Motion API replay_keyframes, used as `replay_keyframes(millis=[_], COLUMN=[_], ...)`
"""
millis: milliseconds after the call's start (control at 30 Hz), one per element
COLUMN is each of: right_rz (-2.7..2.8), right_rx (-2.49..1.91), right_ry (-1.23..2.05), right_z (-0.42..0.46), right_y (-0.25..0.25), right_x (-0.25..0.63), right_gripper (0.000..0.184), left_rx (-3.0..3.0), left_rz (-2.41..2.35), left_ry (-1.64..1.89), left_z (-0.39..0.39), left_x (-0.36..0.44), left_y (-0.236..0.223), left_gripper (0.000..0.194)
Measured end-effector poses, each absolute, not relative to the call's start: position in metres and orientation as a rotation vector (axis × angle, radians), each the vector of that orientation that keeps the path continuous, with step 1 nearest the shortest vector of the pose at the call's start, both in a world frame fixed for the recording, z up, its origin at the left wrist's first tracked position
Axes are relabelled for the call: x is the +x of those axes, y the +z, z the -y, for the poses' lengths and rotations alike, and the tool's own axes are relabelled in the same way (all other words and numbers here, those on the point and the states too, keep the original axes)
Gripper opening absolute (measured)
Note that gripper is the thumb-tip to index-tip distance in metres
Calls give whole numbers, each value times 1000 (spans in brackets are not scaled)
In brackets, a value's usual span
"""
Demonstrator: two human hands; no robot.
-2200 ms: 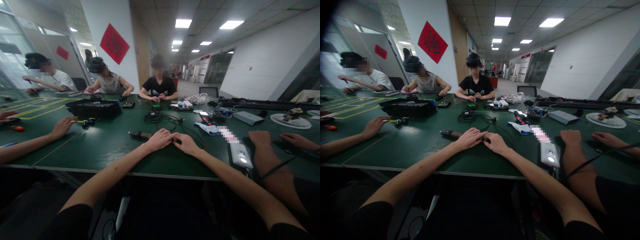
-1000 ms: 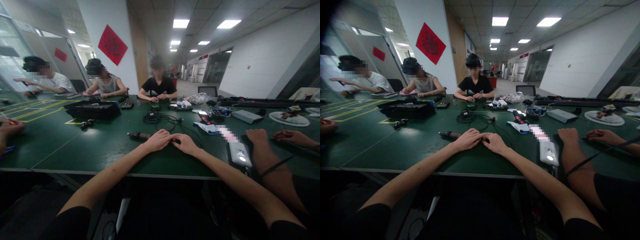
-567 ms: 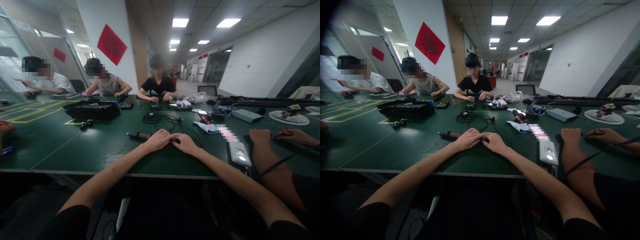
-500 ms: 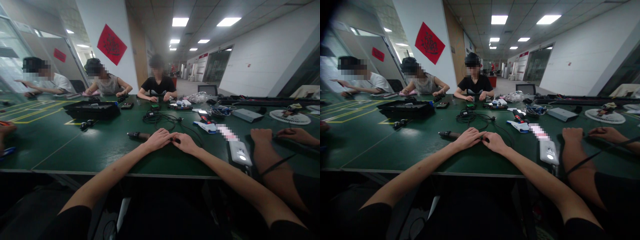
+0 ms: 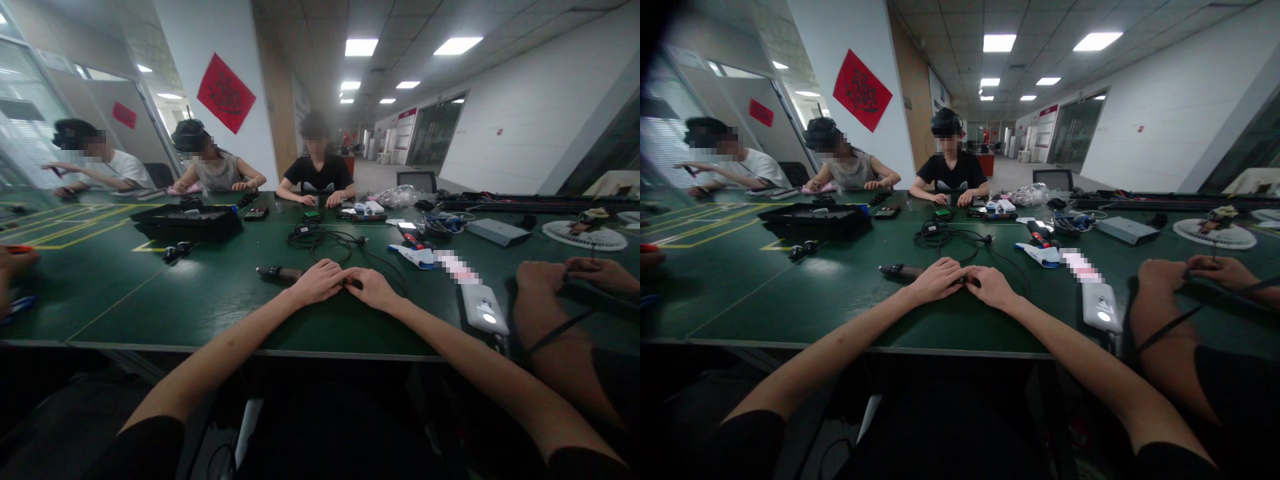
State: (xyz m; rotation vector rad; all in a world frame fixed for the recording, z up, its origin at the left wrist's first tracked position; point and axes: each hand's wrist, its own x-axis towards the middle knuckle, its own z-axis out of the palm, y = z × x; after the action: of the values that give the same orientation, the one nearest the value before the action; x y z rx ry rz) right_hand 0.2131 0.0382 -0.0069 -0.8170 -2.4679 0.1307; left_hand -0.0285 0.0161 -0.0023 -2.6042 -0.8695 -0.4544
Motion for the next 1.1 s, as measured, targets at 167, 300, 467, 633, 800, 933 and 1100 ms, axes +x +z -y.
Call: replay_keyframes(millis=[167, 300, 467, 633, 800, 933, 1100], right_rz=[2469, 2481, 2483, 2481, 2464, 2473, 2474], right_rx=[-830, -830, -840, -841, -869, -852, -853], right_ry=[120, 135, 134, 144, 147, 162, 131], right_z=[-37, -36, -37, -37, -36, -36, -37], right_y=[-5, -4, -4, -4, -4, -3, -3], right_x=[214, 214, 213, 213, 212, 213, 213], right_gripper=[4, 4, 4, 4, 3, 3, 4], left_rx=[-2646, -2590, -2650, -2593, -2646, -2624, -2618], left_rz=[810, 874, 862, 904, 853, 867, 890], left_ry=[-444, -450, -513, -491, -462, -445, -483], left_z=[-14, -14, -15, -16, -14, -15, -14], left_x=[-30, -29, -30, -28, -28, -27, -27], left_y=[-2, 0, 0, -1, 0, -1, -1], left_gripper=[64, 61, 70, 65, 69, 63, 66])
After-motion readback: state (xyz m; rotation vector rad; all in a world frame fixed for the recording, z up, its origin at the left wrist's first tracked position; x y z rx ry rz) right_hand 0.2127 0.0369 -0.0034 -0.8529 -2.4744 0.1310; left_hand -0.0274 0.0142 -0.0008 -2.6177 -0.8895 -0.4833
